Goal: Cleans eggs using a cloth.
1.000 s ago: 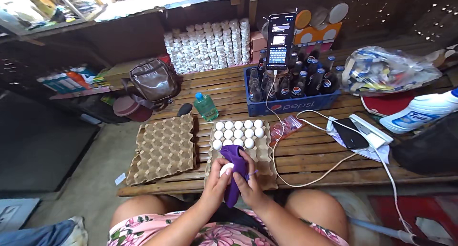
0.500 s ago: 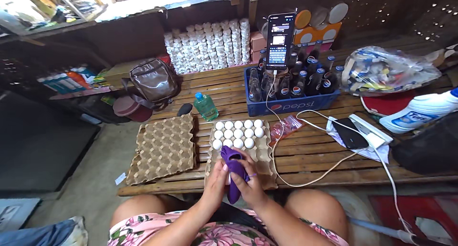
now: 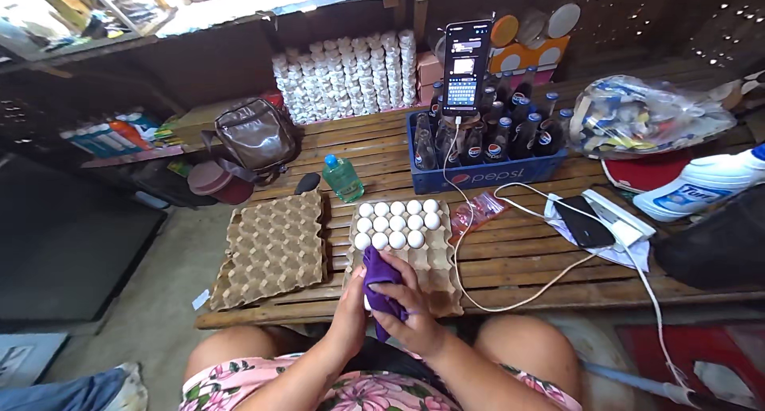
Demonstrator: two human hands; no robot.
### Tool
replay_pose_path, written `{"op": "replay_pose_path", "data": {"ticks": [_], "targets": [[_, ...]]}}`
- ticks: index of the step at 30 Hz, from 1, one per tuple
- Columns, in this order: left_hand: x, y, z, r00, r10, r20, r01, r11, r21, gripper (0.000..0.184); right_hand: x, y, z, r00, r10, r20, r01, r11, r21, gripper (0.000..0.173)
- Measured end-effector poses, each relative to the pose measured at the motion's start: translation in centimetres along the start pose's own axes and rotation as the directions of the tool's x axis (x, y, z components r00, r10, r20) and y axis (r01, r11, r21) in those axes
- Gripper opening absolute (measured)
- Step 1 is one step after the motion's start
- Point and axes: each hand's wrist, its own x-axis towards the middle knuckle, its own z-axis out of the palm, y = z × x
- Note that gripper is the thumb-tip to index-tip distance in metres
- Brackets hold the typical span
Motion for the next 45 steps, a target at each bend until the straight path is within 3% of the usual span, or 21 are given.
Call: {"op": "replay_pose_path", "data": {"ticks": [4, 7, 10, 14, 18, 22, 24, 27, 32, 36, 38, 41, 45], "targets": [[0.0, -0.8, -0.3, 0.977, 0.177, 0.118, -0.201, 0.948, 0.247, 0.070, 0.0, 0.0, -0.3, 0.998, 0.036, -0.050, -0.036, 0.999, 0.010, 0.035], [-0.1, -1.1, -0.1, 0.955, 0.241, 0.176, -0.289, 0.892, 0.348, 0.060, 0.3, -0.7, -0.5, 0.980, 0.159, -0.120, -0.151, 0.986, 0.074, 0.038], [0.0, -1.0, 0.0, 0.949, 0.230, 0.216, -0.299, 0.874, 0.382, 0.039, 0.4, -1.5, -0.5, 0.918, 0.341, -0.203, -0.314, 0.937, 0.154, 0.042], [0.0, -0.5, -0.2, 0.962, 0.174, 0.211, -0.235, 0.921, 0.312, 0.041, 0.2, -1.6, -0.4, 0.893, 0.412, -0.180, -0.382, 0.906, 0.180, 0.052], [0.0, 0.5, 0.0, 0.995, 0.080, 0.055, -0.086, 0.989, 0.118, 0.049, -0.3, -1.1, -0.1, 0.948, 0.311, -0.066, -0.303, 0.947, 0.106, 0.058], [0.4, 1.1, 0.3, 0.997, -0.017, -0.069, 0.017, 1.000, 0.001, 0.051, -0.5, -0.2, 0.4, 0.992, 0.127, 0.006, -0.127, 0.990, -0.054, 0.050], [0.4, 0.3, -0.1, 0.999, 0.015, -0.032, -0.013, 0.998, 0.061, 0.057, -0.2, 0.0, 0.3, 0.997, 0.079, 0.003, -0.079, 0.994, -0.073, 0.044], [0.3, -0.5, -0.5, 0.980, 0.171, 0.097, -0.188, 0.960, 0.208, 0.064, -0.2, -0.3, 0.1, 0.997, 0.070, -0.036, -0.071, 0.997, -0.033, 0.041], [0.6, -1.1, -0.6, 0.912, 0.316, 0.261, -0.395, 0.847, 0.356, 0.039, 0.0, -1.6, -0.2, 0.920, 0.346, -0.183, -0.306, 0.928, 0.213, 0.046], [0.4, -0.8, -0.7, 0.903, 0.334, 0.269, -0.418, 0.828, 0.373, 0.043, 1.1, -2.7, -0.5, 0.812, 0.558, -0.170, -0.482, 0.805, 0.346, 0.047], [0.3, -0.3, -0.6, 0.937, 0.305, 0.173, -0.346, 0.883, 0.319, 0.047, 0.8, -2.6, -0.3, 0.840, 0.528, -0.122, -0.474, 0.825, 0.308, 0.053], [0.4, 0.1, -0.3, 0.977, 0.213, -0.002, -0.209, 0.958, 0.195, 0.055, 0.0, -1.4, 0.2, 0.933, 0.357, -0.044, -0.349, 0.927, 0.135, 0.057], [0.5, -0.5, -0.6, 0.962, 0.270, 0.030, -0.268, 0.928, 0.260, 0.059, -0.1, -1.0, 0.2, 0.962, 0.271, -0.009, -0.271, 0.962, 0.014, 0.054]]}}
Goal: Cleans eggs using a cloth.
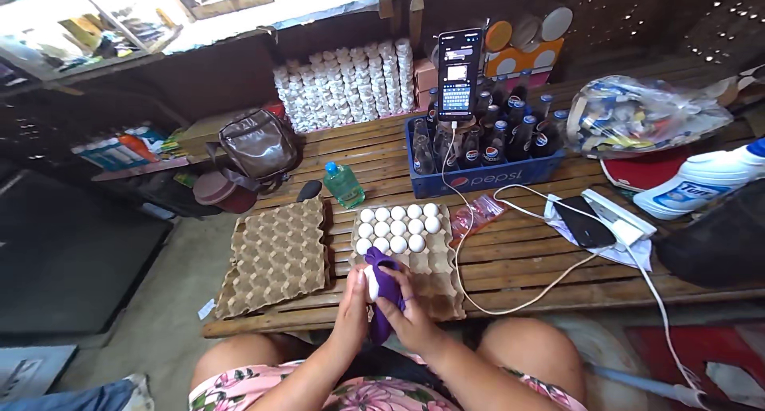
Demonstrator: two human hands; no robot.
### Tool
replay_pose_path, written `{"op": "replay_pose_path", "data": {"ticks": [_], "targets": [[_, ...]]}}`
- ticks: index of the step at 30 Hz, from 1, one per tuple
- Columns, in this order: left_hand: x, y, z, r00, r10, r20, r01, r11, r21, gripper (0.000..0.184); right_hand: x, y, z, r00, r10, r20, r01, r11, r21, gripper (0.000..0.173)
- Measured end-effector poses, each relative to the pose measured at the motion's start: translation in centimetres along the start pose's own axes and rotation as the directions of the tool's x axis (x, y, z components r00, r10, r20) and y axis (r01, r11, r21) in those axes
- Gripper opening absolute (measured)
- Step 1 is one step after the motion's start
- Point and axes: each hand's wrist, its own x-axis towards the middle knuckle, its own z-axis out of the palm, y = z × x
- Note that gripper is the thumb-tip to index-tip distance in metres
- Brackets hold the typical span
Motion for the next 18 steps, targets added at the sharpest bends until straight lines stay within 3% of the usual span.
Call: {"op": "replay_pose_path", "data": {"ticks": [7, 12, 15, 18], "targets": [[-0.3, -0.2, 0.0, 0.977, 0.065, 0.204, -0.132, 0.933, 0.335, 0.054, 0.2, -0.8, -0.6, 0.978, 0.161, -0.130, -0.134, 0.972, 0.195, 0.047], [-0.8, 0.0, 0.1, 0.948, 0.104, 0.301, -0.218, 0.901, 0.375, 0.053, 1.2, -2.4, -1.1, 0.871, 0.449, -0.201, -0.349, 0.852, 0.389, 0.047], [-0.5, 0.0, 0.3, 0.958, 0.137, 0.253, -0.210, 0.934, 0.290, 0.052, 1.2, -2.1, -0.9, 0.889, 0.413, -0.199, -0.320, 0.870, 0.374, 0.049], [-0.3, 0.2, 0.6, 0.988, 0.100, 0.113, -0.114, 0.986, 0.125, 0.051, 0.3, -1.5, -0.5, 0.963, 0.251, -0.101, -0.222, 0.947, 0.233, 0.057]]}}
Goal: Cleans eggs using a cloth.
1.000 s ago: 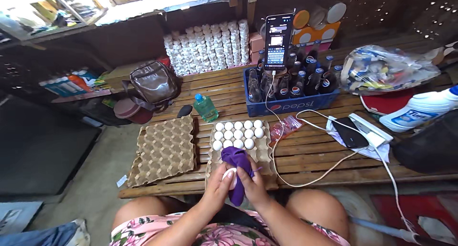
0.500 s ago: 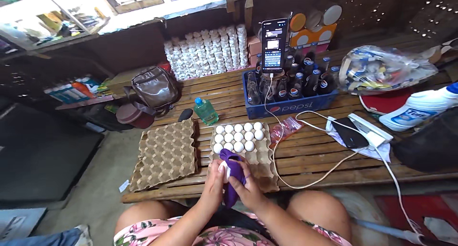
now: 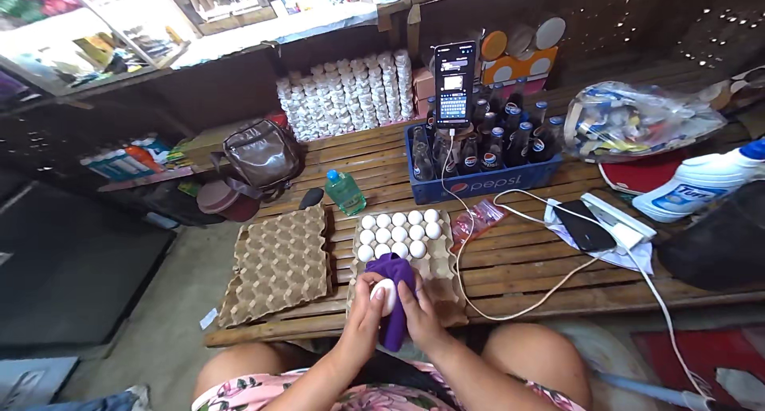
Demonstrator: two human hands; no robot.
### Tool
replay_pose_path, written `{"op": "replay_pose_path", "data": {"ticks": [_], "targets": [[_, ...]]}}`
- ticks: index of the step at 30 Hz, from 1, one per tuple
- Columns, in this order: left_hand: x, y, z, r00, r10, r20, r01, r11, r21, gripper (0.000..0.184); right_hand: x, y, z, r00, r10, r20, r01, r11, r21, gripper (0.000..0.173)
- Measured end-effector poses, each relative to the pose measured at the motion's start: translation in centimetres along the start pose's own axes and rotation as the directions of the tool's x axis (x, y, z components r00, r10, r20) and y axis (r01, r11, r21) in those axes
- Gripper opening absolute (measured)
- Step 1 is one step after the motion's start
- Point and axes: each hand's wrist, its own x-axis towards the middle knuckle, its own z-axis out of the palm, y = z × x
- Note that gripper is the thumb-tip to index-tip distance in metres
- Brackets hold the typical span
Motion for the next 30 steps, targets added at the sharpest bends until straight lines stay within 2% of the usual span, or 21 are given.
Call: {"op": "replay_pose_path", "data": {"ticks": [3, 5, 7, 10, 12, 14, 16, 18, 21, 23, 25, 27, 30], "targets": [[0.4, 0.4, -0.2, 0.997, -0.042, -0.061, 0.039, 0.998, -0.046, 0.046, -0.4, 1.4, 0.1, 0.981, -0.143, 0.130, 0.154, 0.985, -0.079, 0.063], [0.4, 0.0, -0.4, 0.999, -0.004, -0.040, 0.003, 1.000, -0.008, 0.049, -0.3, 1.7, 0.0, 0.974, -0.183, 0.131, 0.196, 0.976, -0.092, 0.064], [0.4, -0.3, -0.3, 1.000, 0.027, -0.013, -0.027, 0.999, 0.018, 0.047, -0.3, 1.5, -0.1, 0.982, -0.173, 0.074, 0.179, 0.981, -0.071, 0.061], [0.0, -0.5, -0.2, 0.998, 0.036, 0.060, -0.039, 0.997, 0.064, 0.038, 0.0, 0.2, -0.1, 0.998, -0.005, -0.057, 0.006, 1.000, 0.016, 0.053], [-0.4, -0.4, -0.1, 0.992, 0.024, 0.121, -0.037, 0.993, 0.109, 0.040, 0.4, -0.4, -0.3, 0.974, 0.180, -0.137, -0.164, 0.979, 0.120, 0.053], [-0.7, -0.3, -0.1, 0.982, 0.037, 0.184, -0.065, 0.987, 0.147, 0.043, 0.9, -0.5, -0.4, 0.934, 0.318, -0.162, -0.272, 0.929, 0.251, 0.057], [-0.7, -0.2, -0.1, 0.973, 0.056, 0.224, -0.096, 0.981, 0.168, 0.045, 1.1, -0.1, -0.4, 0.919, 0.364, -0.152, -0.300, 0.895, 0.331, 0.054], [-0.5, -0.3, -0.3, 0.975, 0.067, 0.212, -0.101, 0.983, 0.153, 0.045, 0.9, -0.2, -0.2, 0.921, 0.366, -0.136, -0.312, 0.900, 0.305, 0.056], [-0.3, -0.3, -0.4, 0.996, 0.007, 0.089, -0.010, 0.999, 0.040, 0.052, 0.1, -0.4, 0.1, 0.971, 0.232, -0.053, -0.229, 0.972, 0.062, 0.064], [0.0, 0.0, -0.5, 0.994, -0.103, -0.030, 0.101, 0.992, -0.073, 0.052, -0.4, 0.5, 0.3, 0.998, 0.049, 0.043, -0.045, 0.996, -0.083, 0.062], [0.2, 0.0, -0.5, 0.983, -0.150, -0.109, 0.136, 0.983, -0.122, 0.048, -0.4, 1.9, 0.3, 0.987, -0.098, 0.124, 0.116, 0.983, -0.146, 0.064], [0.2, -0.3, -0.3, 0.985, -0.112, -0.131, 0.105, 0.993, -0.057, 0.049, -0.2, 2.3, 0.2, 0.982, -0.147, 0.120, 0.166, 0.971, -0.170, 0.060], [0.0, -0.7, -0.2, 0.995, -0.056, -0.087, 0.069, 0.986, 0.150, 0.053, 0.1, 1.5, 0.0, 0.996, -0.084, 0.007, 0.084, 0.988, -0.130, 0.051]]}}
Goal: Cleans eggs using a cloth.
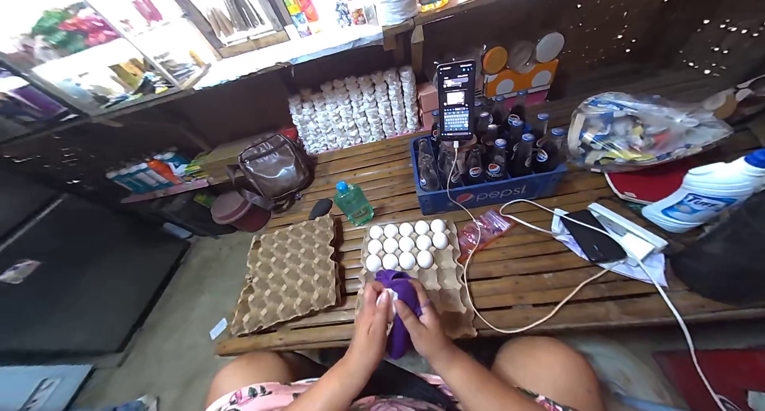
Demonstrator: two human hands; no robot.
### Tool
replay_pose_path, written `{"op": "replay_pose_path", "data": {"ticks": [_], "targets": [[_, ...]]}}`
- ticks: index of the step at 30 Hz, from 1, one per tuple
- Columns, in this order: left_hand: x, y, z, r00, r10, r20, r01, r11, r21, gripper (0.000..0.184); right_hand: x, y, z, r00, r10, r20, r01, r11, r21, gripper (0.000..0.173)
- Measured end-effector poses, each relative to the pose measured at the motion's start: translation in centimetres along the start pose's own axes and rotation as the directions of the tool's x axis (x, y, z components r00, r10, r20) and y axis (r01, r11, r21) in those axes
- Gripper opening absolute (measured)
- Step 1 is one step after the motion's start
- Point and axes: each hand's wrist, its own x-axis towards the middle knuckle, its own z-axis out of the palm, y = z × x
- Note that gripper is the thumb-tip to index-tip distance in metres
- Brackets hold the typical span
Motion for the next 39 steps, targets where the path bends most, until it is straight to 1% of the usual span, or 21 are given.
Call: {"op": "replay_pose_path", "data": {"ticks": [4, 6, 8, 10, 12, 13, 14, 15, 16, 18, 20, 22, 24, 26, 28, 29, 31, 33, 34, 36, 39], "targets": [[-0.4, 0.0, -0.2, 0.989, 0.037, 0.146, -0.056, 0.990, 0.131, 0.041, 1.0, -1.2, -0.4, 0.974, 0.192, -0.121, -0.171, 0.971, 0.166, 0.046], [-0.5, 0.3, -0.3, 0.984, 0.030, 0.178, -0.051, 0.992, 0.111, 0.039, 1.2, -1.2, -0.4, 0.973, 0.170, -0.153, -0.147, 0.977, 0.152, 0.045], [-0.2, 0.6, -0.5, 0.984, -0.032, 0.173, 0.034, 0.999, -0.007, 0.038, 0.9, -0.9, -0.1, 0.987, 0.067, -0.149, -0.059, 0.997, 0.058, 0.045], [-0.1, 1.0, -0.6, 0.975, -0.175, 0.138, 0.200, 0.959, -0.198, 0.042, 0.3, 0.1, 0.0, 0.991, -0.118, -0.056, 0.111, 0.988, -0.112, 0.044], [-0.1, 1.6, -0.6, 0.938, -0.332, 0.099, 0.346, 0.873, -0.343, 0.052, 0.4, 1.6, 0.1, 0.930, -0.356, 0.095, 0.368, 0.897, -0.243, 0.035], [-0.1, 1.7, -0.6, 0.926, -0.370, 0.082, 0.373, 0.852, -0.368, 0.054, 0.6, 2.1, 0.2, 0.890, -0.431, 0.146, 0.456, 0.844, -0.283, 0.032], [-0.2, 1.6, -0.7, 0.922, -0.378, 0.086, 0.382, 0.846, -0.372, 0.055, 0.7, 2.4, 0.3, 0.870, -0.462, 0.169, 0.492, 0.820, -0.292, 0.031], [-0.4, 1.5, -0.7, 0.925, -0.367, 0.098, 0.377, 0.855, -0.355, 0.056, 0.7, 2.4, 0.2, 0.880, -0.445, 0.168, 0.475, 0.836, -0.274, 0.031], [-0.5, 1.5, -0.7, 0.928, -0.352, 0.121, 0.372, 0.867, -0.332, 0.056, 0.5, 2.1, 0.1, 0.914, -0.380, 0.143, 0.404, 0.886, -0.229, 0.031], [-0.8, 1.7, -0.6, 0.928, -0.325, 0.183, 0.367, 0.883, -0.292, 0.054, 0.1, 0.6, 0.2, 0.989, -0.143, 0.027, 0.145, 0.985, -0.097, 0.038], [-1.1, 1.9, -0.4, 0.925, -0.297, 0.237, 0.353, 0.901, -0.251, 0.050, 0.5, -1.0, 0.1, 0.988, 0.130, -0.079, -0.127, 0.991, 0.041, 0.044], [-1.1, 1.8, -0.1, 0.928, -0.271, 0.255, 0.325, 0.923, -0.204, 0.038, 1.0, -1.2, -0.1, 0.959, 0.255, -0.123, -0.240, 0.962, 0.128, 0.046], [-0.9, 1.6, -0.1, 0.941, -0.237, 0.243, 0.288, 0.936, -0.202, 0.036, 0.6, -1.3, 0.1, 0.954, 0.276, -0.117, -0.261, 0.957, 0.123, 0.050], [-0.6, 1.3, -0.4, 0.974, -0.134, 0.182, 0.158, 0.979, -0.127, 0.036, -0.1, -1.8, 0.3, 0.956, 0.287, -0.063, -0.278, 0.953, 0.123, 0.058], [-0.3, 1.3, -1.0, 0.990, 0.019, 0.137, -0.039, 0.988, 0.148, 0.040, -0.8, -1.7, 0.7, 0.949, 0.315, 0.002, -0.309, 0.927, 0.212, 0.073], [-0.2, 1.8, -1.4, 0.987, 0.063, 0.150, -0.106, 0.949, 0.295, 0.043, -0.9, -1.5, 0.8, 0.941, 0.338, 0.031, -0.332, 0.898, 0.287, 0.084], [0.2, 2.9, -1.7, 0.964, 0.154, 0.216, -0.241, 0.846, 0.475, 0.046, -0.8, -1.1, 0.8, 0.914, 0.400, 0.074, -0.385, 0.792, 0.474, 0.095], [0.5, 2.7, -1.5, 0.933, 0.237, 0.272, -0.353, 0.759, 0.548, 0.045, -0.5, -0.6, 0.3, 0.882, 0.451, 0.133, -0.424, 0.640, 0.641, 0.084], [0.7, 2.5, -1.3, 0.914, 0.280, 0.292, -0.402, 0.719, 0.568, 0.047, -0.3, -0.3, 0.0, 0.874, 0.459, 0.161, -0.429, 0.571, 0.699, 0.075], [1.4, 2.0, -1.0, 0.882, 0.346, 0.319, -0.471, 0.666, 0.579, 0.049, 0.2, 0.2, -0.5, 0.868, 0.444, 0.224, -0.434, 0.455, 0.778, 0.069], [3.4, 2.4, -0.8, 0.856, 0.392, 0.337, -0.517, 0.633, 0.576, 0.051, 0.6, 0.9, -0.9, 0.876, 0.407, 0.257, -0.420, 0.384, 0.822, 0.062]]}}
